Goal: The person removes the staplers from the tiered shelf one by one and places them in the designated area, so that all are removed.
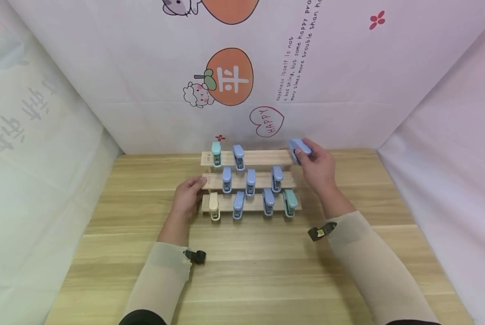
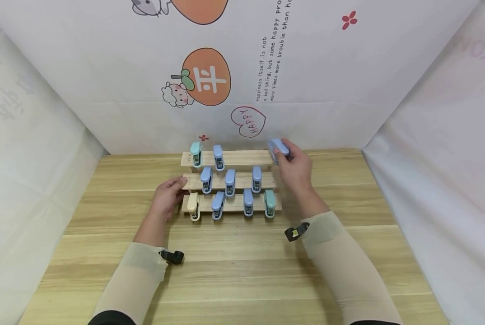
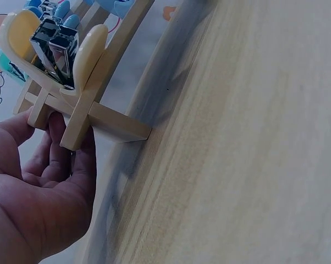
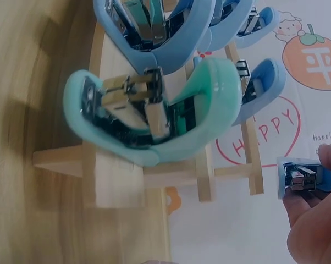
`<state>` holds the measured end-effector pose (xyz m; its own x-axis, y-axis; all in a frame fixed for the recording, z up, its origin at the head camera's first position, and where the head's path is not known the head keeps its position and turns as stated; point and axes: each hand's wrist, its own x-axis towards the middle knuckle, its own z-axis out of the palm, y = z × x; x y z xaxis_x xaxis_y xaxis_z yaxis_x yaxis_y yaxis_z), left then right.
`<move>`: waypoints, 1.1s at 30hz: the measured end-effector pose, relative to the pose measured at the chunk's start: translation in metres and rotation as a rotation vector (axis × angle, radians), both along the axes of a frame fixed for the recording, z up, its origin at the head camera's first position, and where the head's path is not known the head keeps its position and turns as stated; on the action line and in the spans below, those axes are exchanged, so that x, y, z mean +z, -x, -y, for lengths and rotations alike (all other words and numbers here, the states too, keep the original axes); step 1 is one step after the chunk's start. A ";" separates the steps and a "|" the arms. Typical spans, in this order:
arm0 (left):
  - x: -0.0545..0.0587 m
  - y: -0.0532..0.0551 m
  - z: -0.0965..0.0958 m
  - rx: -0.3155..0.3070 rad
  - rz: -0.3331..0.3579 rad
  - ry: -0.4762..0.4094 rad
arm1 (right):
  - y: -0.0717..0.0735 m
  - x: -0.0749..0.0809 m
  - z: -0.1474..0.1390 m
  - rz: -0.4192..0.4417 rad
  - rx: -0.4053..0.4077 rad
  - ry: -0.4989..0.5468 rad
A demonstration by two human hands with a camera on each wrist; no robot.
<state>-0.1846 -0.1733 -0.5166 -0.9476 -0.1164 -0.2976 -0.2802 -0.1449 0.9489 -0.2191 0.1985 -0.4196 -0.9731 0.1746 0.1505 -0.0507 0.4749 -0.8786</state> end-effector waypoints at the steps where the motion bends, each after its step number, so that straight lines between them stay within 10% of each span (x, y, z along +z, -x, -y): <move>1: 0.000 0.000 0.000 0.000 -0.001 0.000 | -0.001 -0.001 -0.002 0.002 -0.005 -0.002; 33: 0.000 -0.001 -0.002 0.015 0.001 -0.022 | -0.007 -0.013 -0.032 0.030 -0.085 0.018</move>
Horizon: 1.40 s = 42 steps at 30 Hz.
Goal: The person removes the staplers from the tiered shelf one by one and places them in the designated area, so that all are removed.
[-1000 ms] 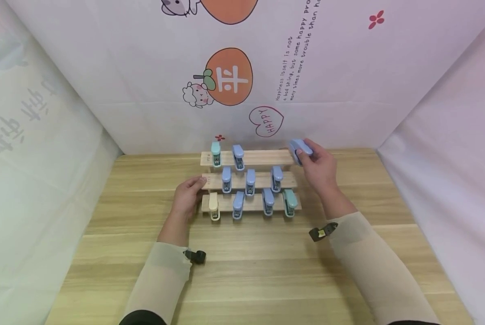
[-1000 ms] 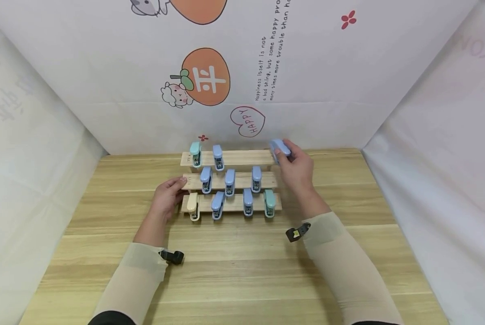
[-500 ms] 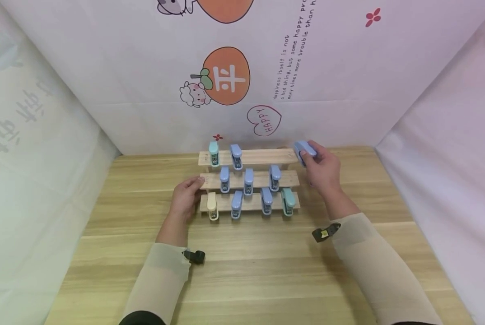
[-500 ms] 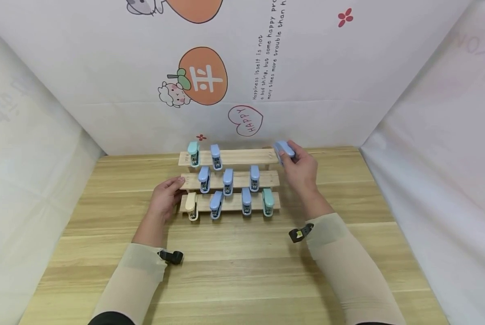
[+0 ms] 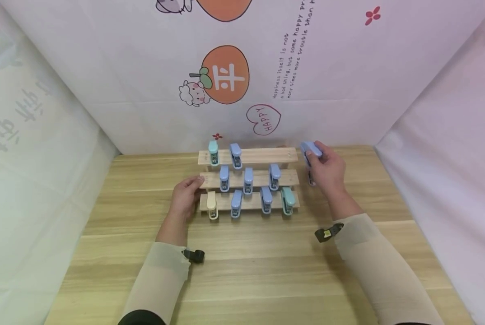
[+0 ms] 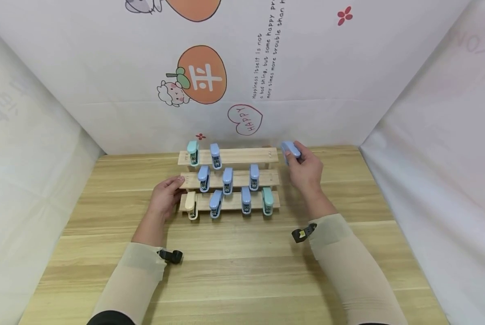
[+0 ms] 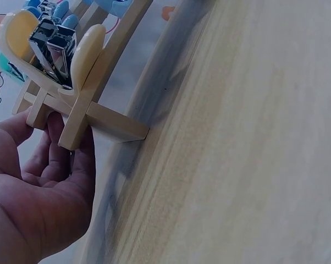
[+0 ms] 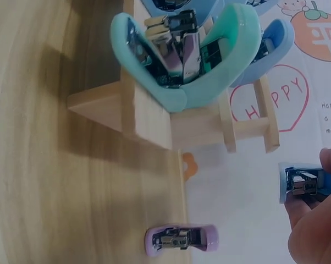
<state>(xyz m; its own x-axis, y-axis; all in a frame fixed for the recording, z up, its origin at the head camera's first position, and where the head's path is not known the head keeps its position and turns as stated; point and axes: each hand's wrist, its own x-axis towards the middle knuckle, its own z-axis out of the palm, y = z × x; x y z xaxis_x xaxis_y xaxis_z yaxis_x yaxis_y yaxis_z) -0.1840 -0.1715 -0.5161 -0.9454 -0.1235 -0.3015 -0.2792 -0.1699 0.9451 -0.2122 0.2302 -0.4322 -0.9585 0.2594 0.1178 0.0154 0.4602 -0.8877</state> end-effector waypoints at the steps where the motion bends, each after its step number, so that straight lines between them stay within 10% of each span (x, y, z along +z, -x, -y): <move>1: 0.000 0.000 0.000 0.003 -0.001 -0.002 | 0.000 -0.001 -0.001 -0.003 0.003 0.010; 42: -0.002 -0.001 0.001 0.005 0.001 -0.015 | 0.004 -0.052 -0.049 0.001 -0.187 0.024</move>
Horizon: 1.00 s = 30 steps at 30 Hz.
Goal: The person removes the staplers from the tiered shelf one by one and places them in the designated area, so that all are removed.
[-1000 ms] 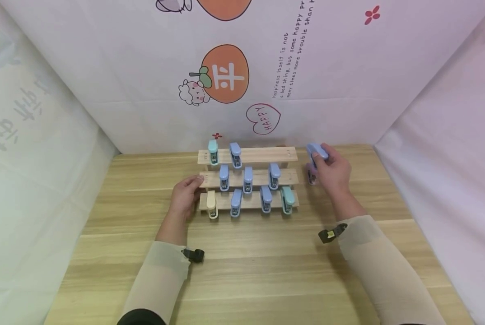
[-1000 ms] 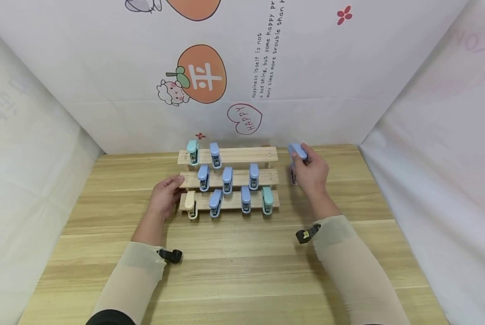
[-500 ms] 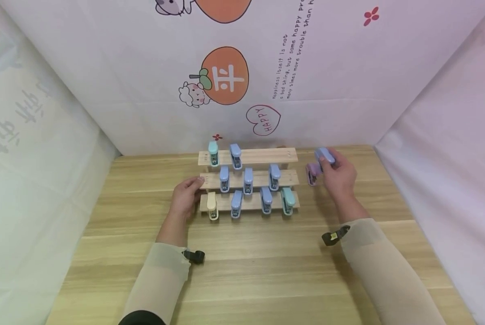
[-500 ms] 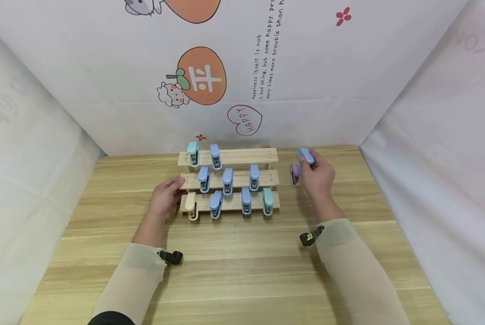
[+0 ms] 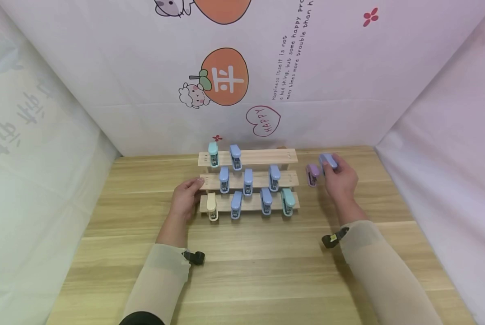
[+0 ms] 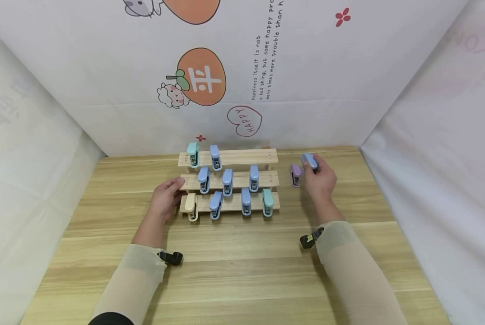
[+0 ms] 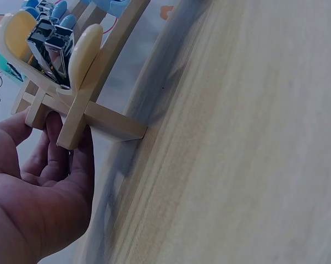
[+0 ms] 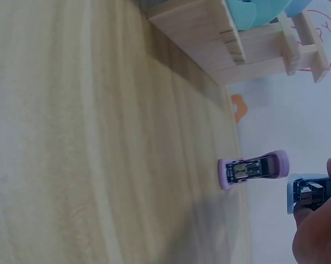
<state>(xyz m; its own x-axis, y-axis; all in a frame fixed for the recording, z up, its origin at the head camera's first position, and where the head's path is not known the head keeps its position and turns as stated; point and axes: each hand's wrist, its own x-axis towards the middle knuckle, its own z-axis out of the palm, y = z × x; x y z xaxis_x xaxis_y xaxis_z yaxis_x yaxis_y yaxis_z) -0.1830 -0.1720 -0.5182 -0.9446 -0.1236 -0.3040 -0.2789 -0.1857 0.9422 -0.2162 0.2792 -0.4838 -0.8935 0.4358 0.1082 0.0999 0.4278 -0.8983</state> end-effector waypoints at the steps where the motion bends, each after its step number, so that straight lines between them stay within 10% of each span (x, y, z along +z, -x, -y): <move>1: 0.000 0.000 0.000 0.002 0.002 0.001 | 0.000 -0.001 0.000 -0.002 -0.004 -0.009; 30: -0.004 0.002 0.000 0.003 0.002 -0.002 | 0.000 -0.027 -0.005 0.174 0.013 0.124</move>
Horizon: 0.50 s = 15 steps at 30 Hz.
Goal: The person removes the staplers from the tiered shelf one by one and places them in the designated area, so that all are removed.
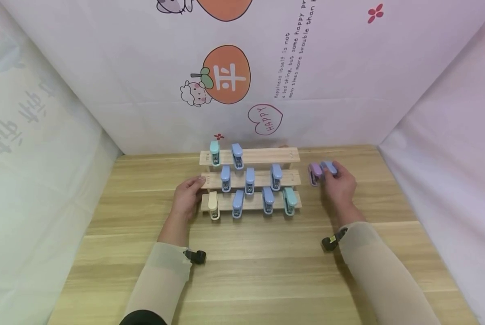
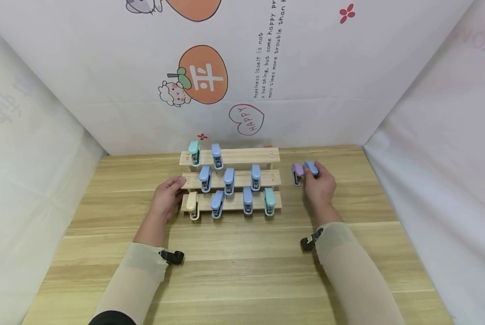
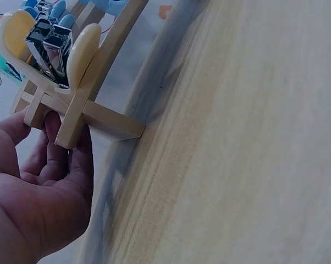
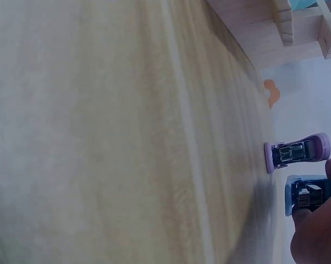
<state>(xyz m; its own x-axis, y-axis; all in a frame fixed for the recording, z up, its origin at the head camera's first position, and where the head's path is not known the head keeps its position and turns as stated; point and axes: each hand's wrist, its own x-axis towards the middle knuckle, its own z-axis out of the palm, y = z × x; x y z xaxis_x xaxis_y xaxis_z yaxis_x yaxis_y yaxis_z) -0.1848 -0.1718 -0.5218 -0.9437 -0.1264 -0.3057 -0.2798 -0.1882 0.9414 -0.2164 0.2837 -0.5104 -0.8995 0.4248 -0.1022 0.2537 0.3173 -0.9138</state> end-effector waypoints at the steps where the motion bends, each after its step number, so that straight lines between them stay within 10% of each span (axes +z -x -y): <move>1: 0.001 0.000 0.000 0.000 -0.001 0.000 | 0.000 0.000 0.000 0.007 0.002 0.017; 15: 0.003 -0.001 0.001 -0.007 0.002 0.005 | -0.001 -0.007 0.001 0.109 0.011 0.075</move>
